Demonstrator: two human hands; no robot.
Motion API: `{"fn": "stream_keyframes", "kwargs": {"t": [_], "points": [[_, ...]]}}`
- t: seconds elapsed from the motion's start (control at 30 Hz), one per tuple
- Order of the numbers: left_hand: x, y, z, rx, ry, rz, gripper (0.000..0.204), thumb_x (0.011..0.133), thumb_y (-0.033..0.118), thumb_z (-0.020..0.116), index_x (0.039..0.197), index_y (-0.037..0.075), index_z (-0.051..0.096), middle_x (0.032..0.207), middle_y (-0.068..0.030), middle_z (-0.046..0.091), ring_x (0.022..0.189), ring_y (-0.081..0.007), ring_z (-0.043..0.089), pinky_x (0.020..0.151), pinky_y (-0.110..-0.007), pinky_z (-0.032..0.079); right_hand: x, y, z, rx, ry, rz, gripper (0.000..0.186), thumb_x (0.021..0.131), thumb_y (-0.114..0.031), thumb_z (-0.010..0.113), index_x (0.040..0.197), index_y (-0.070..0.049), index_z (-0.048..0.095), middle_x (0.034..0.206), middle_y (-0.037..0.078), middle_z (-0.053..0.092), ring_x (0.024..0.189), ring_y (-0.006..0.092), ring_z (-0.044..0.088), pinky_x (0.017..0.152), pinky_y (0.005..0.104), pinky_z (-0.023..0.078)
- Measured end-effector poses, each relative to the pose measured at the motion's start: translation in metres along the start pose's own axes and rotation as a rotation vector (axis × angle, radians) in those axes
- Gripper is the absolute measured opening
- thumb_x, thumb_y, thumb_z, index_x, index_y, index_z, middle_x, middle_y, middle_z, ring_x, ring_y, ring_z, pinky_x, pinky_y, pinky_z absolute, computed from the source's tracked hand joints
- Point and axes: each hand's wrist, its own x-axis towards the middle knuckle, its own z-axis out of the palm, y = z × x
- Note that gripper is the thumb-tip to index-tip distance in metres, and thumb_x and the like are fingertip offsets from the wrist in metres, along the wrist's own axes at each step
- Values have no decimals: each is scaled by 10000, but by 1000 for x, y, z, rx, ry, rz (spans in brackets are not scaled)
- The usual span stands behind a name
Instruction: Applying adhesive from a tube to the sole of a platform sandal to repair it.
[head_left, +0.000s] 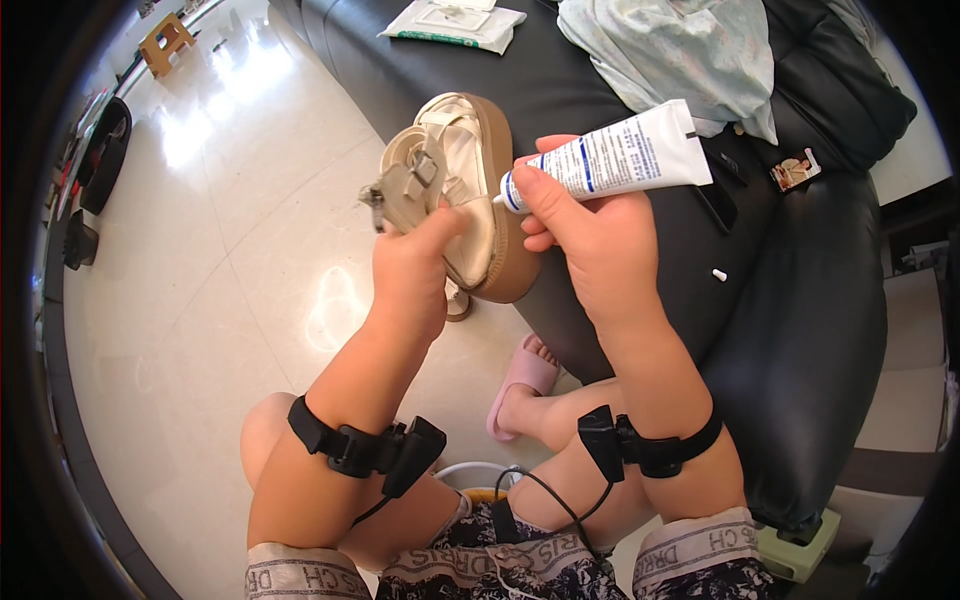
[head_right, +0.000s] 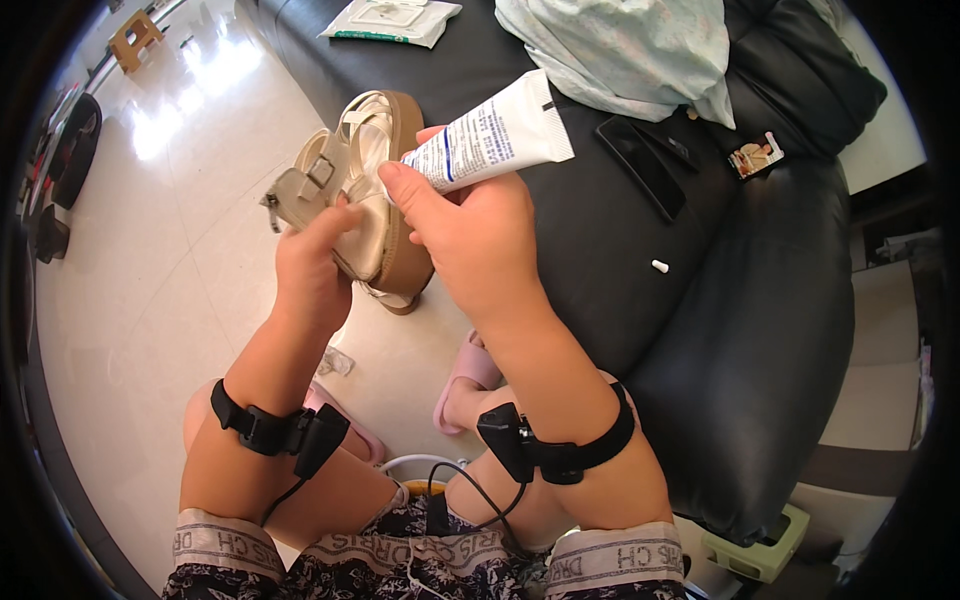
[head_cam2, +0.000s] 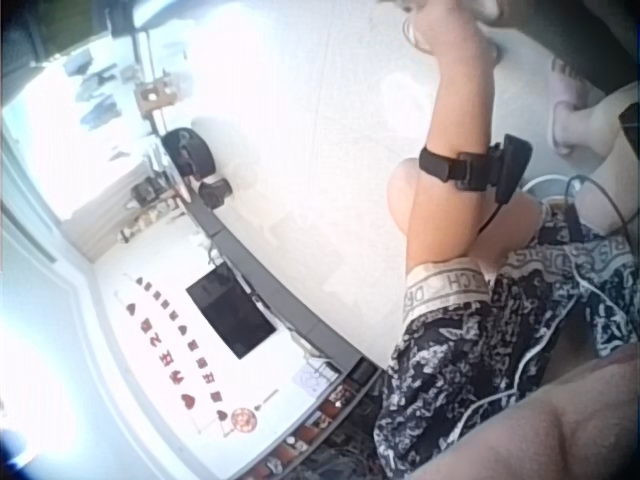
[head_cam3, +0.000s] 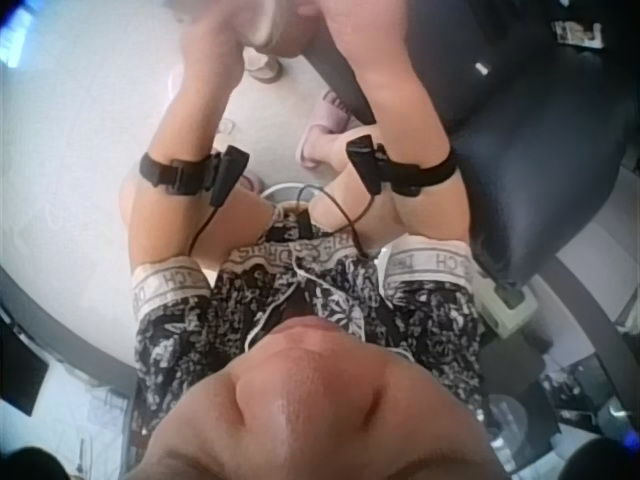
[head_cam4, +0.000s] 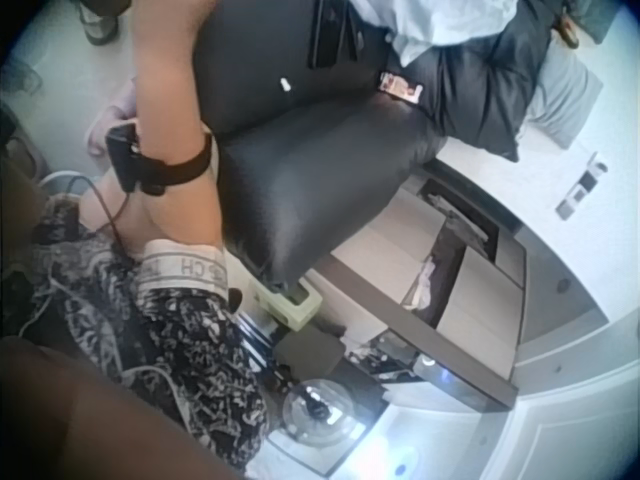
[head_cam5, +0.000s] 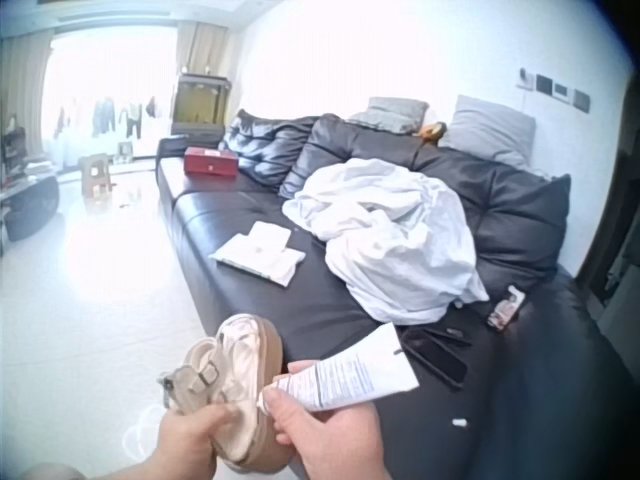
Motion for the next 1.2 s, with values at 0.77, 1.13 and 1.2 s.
{"fn": "stream_keyframes", "kwargs": {"t": [0.77, 1.13, 1.2], "points": [[4, -12, 11, 185, 43, -11, 164, 750, 85, 584, 886, 10, 529, 806, -46, 560, 732, -120, 522, 662, -274, 440, 6, 8, 3, -110, 74, 0, 325, 808, -205, 702, 987, 30, 568, 723, 32, 606, 549, 50, 531, 453, 184, 431], [6, -14, 10, 253, 48, 24, 160, 745, 81, 555, 883, 3, 538, 801, -48, 566, 738, -123, 521, 675, -277, 441, 5, 8, 3, -149, 74, -37, 324, 810, -208, 700, 986, 29, 565, 732, 28, 608, 562, 51, 534, 454, 189, 432], [5, -13, 10, 240, 51, 18, 159, 744, 81, 556, 881, 3, 539, 799, -49, 565, 736, -124, 522, 673, -277, 441, 5, 8, 3, -155, 70, -39, 320, 809, -208, 701, 982, 26, 567, 733, 27, 607, 563, 51, 534, 452, 192, 432]]}}
